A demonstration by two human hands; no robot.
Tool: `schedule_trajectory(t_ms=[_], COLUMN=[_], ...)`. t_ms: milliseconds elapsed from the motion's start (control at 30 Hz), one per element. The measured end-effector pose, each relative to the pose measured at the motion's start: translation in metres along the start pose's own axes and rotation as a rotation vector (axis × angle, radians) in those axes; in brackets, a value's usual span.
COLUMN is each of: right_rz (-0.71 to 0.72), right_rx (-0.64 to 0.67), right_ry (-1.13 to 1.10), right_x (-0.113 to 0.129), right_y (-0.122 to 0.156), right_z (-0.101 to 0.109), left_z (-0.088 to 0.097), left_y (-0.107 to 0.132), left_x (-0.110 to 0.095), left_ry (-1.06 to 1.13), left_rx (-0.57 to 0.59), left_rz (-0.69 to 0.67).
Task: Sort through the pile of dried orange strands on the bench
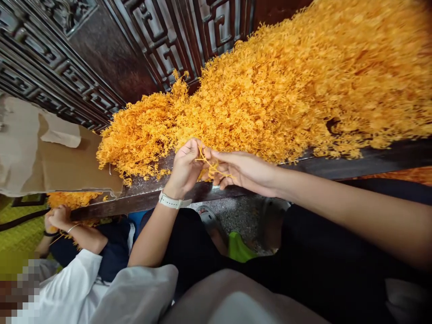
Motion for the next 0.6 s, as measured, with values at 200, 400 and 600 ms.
schedule_trajectory(t_ms=[200, 400, 600], right_rz=[0.158, 0.077, -0.090], right_rx=[-0.079, 0.009, 0.316], right_ry=[0.155, 0.048, -0.086], right_x=[0.000, -0.011, -0.041], right_y=[0.003, 0.000, 0.018], right_z=[0.001, -0.015, -0.044], left_z=[-0.002, -0.004, 0.034], left_y=[-0.003, 0.002, -0.007], left_x=[0.009, -0.004, -0.042], left_ry=[0.115, 0.280, 0.332], left_rx=[-0.094, -0.132, -0.257], left_rz=[0.059, 0.048, -0.118])
Point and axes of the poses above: each hand's wrist, its own y-axis away from the middle knuckle, its own z-axis out of the back of the hand, x = y × z, the point moved 5 cm from there along -y, towards the middle knuckle, and after that the axes turned 3 degrees about z, right-handed, at the moved point
